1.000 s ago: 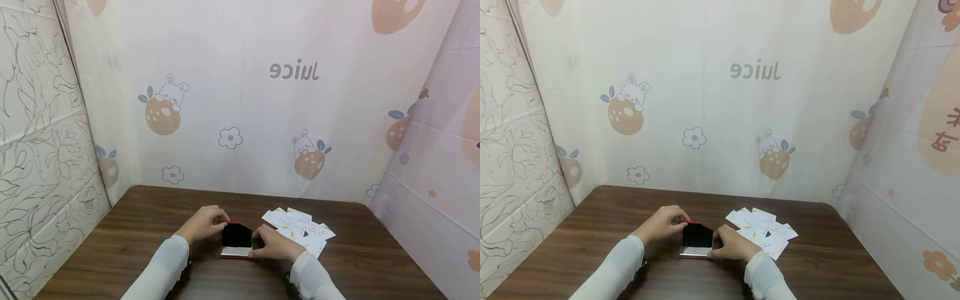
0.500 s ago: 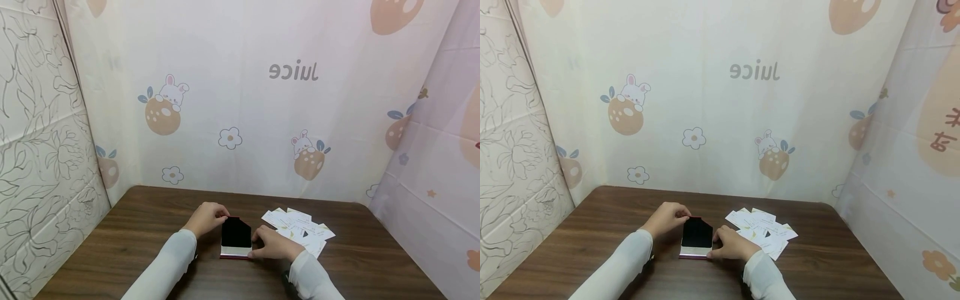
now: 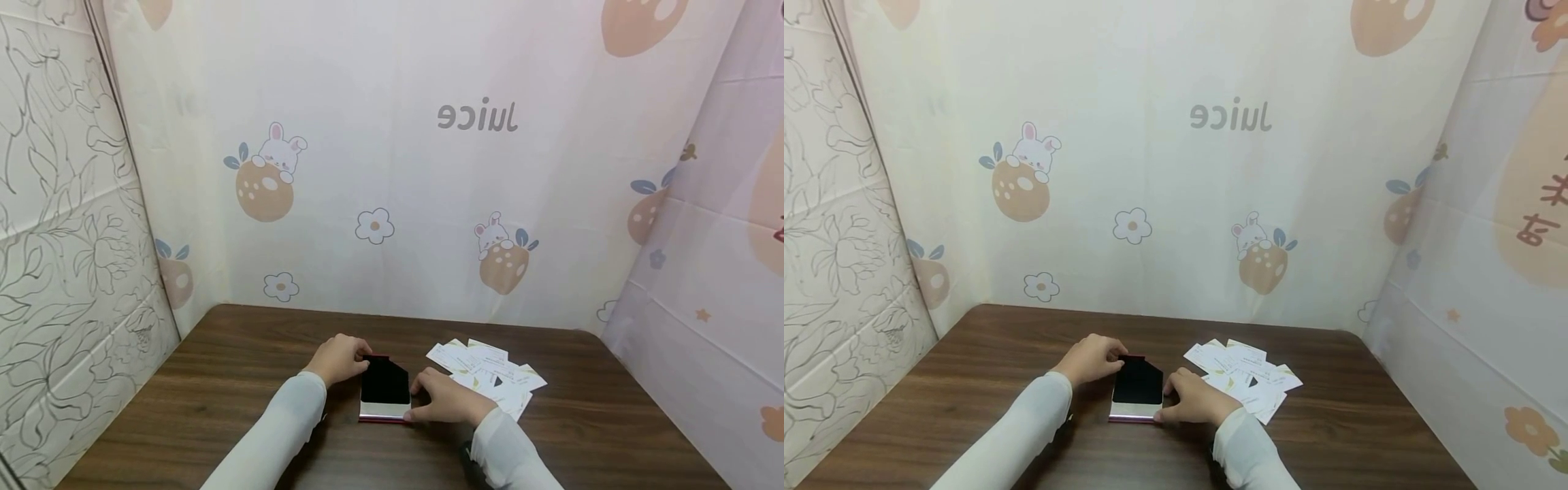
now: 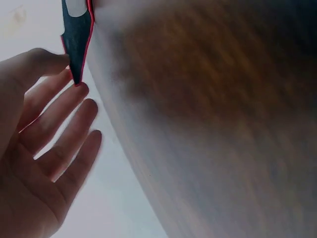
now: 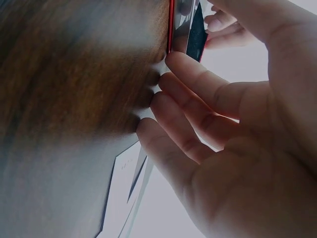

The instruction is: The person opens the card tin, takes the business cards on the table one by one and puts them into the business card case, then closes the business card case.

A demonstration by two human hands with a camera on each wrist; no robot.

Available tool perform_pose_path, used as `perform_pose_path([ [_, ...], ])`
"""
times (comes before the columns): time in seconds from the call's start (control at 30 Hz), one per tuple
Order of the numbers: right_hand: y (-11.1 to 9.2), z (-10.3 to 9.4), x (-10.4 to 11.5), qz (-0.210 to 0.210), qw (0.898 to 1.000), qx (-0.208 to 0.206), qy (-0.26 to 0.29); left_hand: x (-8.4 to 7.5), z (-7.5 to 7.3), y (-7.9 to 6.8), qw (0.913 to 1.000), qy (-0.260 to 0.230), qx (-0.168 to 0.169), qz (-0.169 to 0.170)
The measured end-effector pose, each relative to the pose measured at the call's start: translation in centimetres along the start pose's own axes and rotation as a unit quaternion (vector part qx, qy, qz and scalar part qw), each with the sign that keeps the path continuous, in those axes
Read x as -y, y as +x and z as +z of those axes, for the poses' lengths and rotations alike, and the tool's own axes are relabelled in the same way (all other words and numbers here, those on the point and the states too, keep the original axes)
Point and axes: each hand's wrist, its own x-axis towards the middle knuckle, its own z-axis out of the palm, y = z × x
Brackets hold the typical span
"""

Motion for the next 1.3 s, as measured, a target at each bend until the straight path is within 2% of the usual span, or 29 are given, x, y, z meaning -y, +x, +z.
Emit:
perform_pose_path([
  [0.17,0.0,0.0,-0.1,-0.001,1.0,0.002,0.001,0.0,0.1,-0.3,0.9985,0.021,0.049,-0.01],
  [0.33,0.0,0.0,-0.2,0.0,1.0,0.0,-0.003,0.0,-0.4,-0.6,0.9959,0.002,0.088,-0.02],
  [0.47,0.0,0.0,-0.2,0.002,1.0,-0.001,-0.005,-0.1,-1.1,-0.9,0.9931,-0.019,0.115,-0.012],
  [0.63,0.1,0.0,-0.2,-0.004,1.0,-0.002,-0.005,-0.1,-1.6,-1.5,0.9908,-0.042,0.128,0.008],
  [0.83,-0.1,0.2,-0.3,-0.005,1.0,-0.001,-0.002,-0.5,-2.0,-2.6,0.9893,-0.05,0.137,0.013],
  [1.07,-0.3,0.5,-0.7,-0.013,1.0,-0.007,-0.007,-0.7,-1.5,-3.9,0.9866,-0.029,0.155,0.041],
  [1.3,-0.5,0.8,-1.0,-0.016,1.0,-0.008,-0.012,-1.1,-1.0,-4.5,0.9851,-0.013,0.166,0.042],
])
